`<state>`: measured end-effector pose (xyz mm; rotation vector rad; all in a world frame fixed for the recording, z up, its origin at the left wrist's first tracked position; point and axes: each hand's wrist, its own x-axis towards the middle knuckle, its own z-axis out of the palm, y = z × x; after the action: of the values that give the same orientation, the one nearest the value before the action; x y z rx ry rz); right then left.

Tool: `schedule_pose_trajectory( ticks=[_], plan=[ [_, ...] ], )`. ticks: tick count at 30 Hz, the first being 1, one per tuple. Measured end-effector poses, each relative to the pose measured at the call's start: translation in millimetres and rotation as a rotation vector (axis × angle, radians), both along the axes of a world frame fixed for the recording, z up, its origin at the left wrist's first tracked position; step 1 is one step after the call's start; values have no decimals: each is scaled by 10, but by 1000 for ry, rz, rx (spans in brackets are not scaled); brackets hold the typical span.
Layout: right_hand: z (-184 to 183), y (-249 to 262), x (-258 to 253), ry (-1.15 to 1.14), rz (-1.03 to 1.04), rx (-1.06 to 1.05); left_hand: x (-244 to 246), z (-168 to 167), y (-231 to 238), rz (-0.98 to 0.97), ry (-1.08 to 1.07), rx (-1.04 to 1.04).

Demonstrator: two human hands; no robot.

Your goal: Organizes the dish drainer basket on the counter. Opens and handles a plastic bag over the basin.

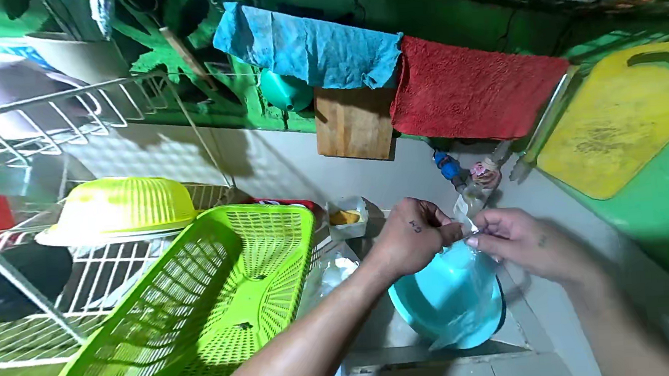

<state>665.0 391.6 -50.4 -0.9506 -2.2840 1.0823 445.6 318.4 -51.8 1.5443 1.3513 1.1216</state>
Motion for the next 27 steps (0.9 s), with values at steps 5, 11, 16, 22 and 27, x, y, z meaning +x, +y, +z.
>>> schedule_pose_trajectory(
  ticks=[5,11,16,22,27],
  plan=[
    [-351,359,216,81,-184,-6,419,-402,366,169,-305,-115],
    [-926,712,439,299,-210,-118,821,-826,819,303,-569,-233],
    [-1301,800,414,381,-42,-415,1063,-1127,1006,186,-670,-416],
    [-1568,1181,563,358,-85,-445,933,-1260,1180,145,-304,-445],
    [-1621,1423,452,98,-249,-366,885,-1362,1543,242,37,-467]
  ],
)
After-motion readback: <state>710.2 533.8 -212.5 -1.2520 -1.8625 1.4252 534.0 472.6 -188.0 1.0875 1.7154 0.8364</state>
